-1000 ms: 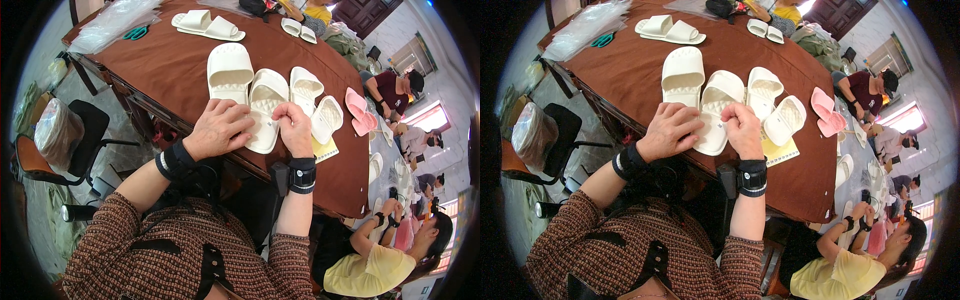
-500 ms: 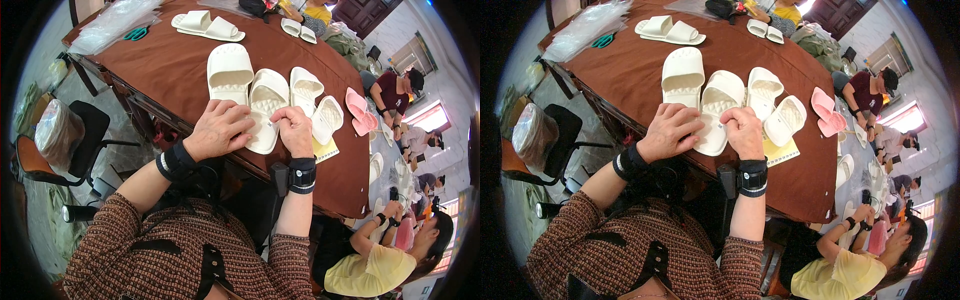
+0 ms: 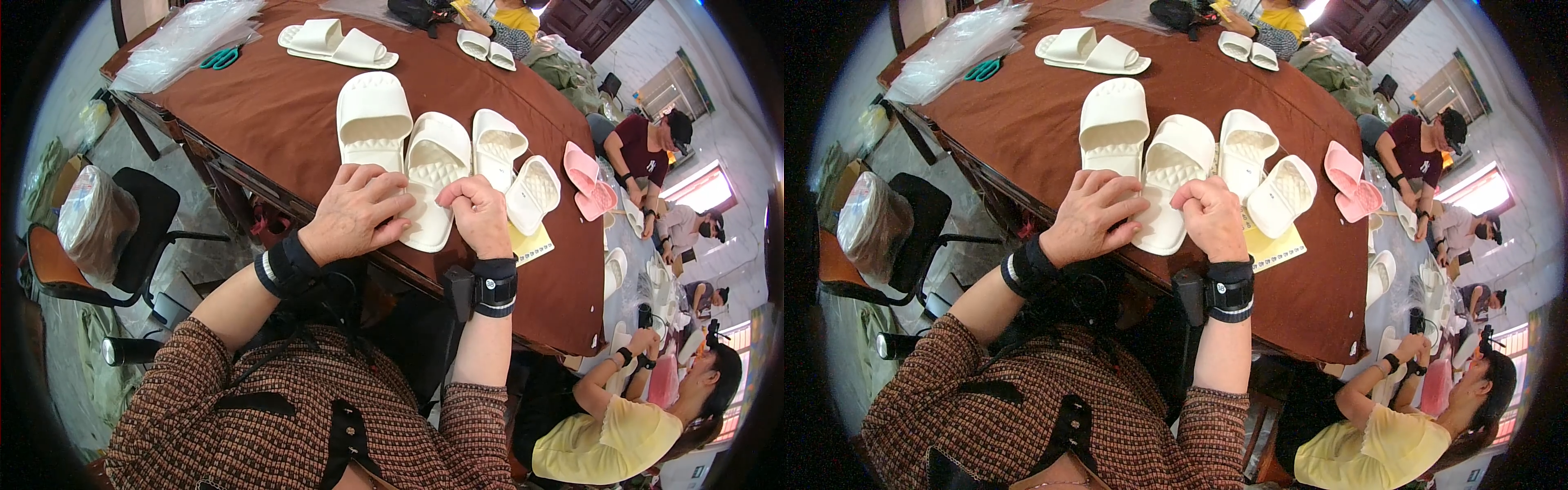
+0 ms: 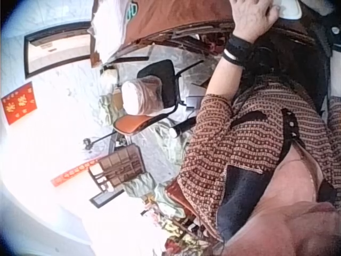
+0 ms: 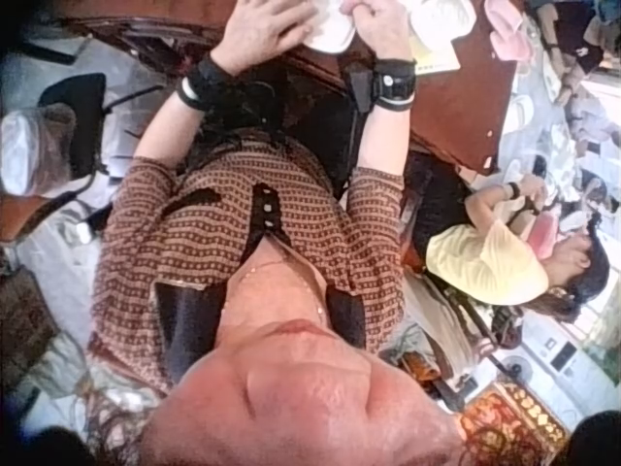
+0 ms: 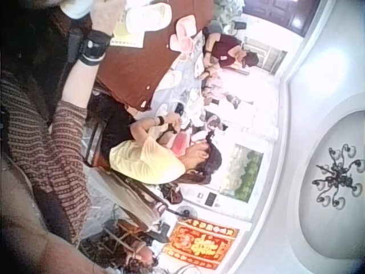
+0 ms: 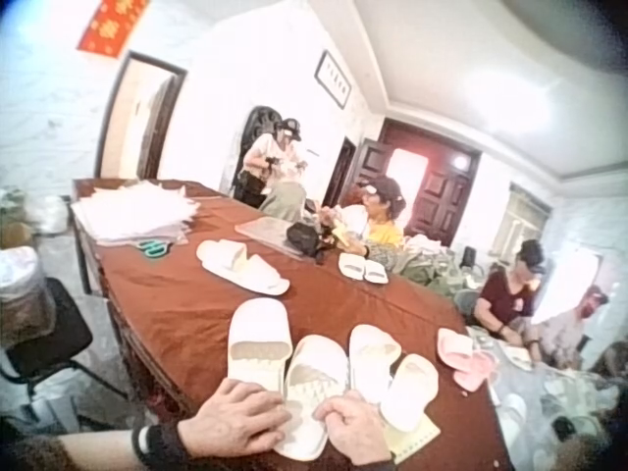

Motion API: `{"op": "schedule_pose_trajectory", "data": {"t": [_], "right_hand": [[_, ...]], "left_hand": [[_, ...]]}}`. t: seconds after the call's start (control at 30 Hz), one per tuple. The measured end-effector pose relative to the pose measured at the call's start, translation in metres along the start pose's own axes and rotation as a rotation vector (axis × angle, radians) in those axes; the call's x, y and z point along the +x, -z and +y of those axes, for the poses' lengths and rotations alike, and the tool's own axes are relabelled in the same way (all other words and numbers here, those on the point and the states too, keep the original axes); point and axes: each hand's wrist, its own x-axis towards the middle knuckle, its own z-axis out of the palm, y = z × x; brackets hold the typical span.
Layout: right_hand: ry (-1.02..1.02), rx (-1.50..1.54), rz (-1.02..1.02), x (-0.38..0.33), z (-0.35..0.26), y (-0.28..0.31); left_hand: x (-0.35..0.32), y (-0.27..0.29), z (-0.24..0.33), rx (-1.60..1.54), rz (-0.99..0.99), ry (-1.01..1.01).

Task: Inspecting and sorting white plastic slippers by size labels on a circular table.

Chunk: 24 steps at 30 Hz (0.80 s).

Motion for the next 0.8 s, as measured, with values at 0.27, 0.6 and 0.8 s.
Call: {"op": "schedule_pose_trajectory", "data": {"t": [0.27, 0.6, 0.8], "right_hand": [[0.03, -0.013, -0.034, 0.0011, 0.003, 0.0], [-0.002, -0.011, -0.029, -0.0006, 0.0018, 0.001], [0.024, 0.012, 0.017, 0.0005, 0.0041, -0.0002]], "left_hand": [[-0.0013, -0.002, -0.0013, 0.002, 0.01, -0.001], [-0.0002, -0.0009, -0.0003, 0.004, 0.003, -0.001], [-0.0005, -0.001, -0.0008, 0.01, 0.007, 0.004]]}}
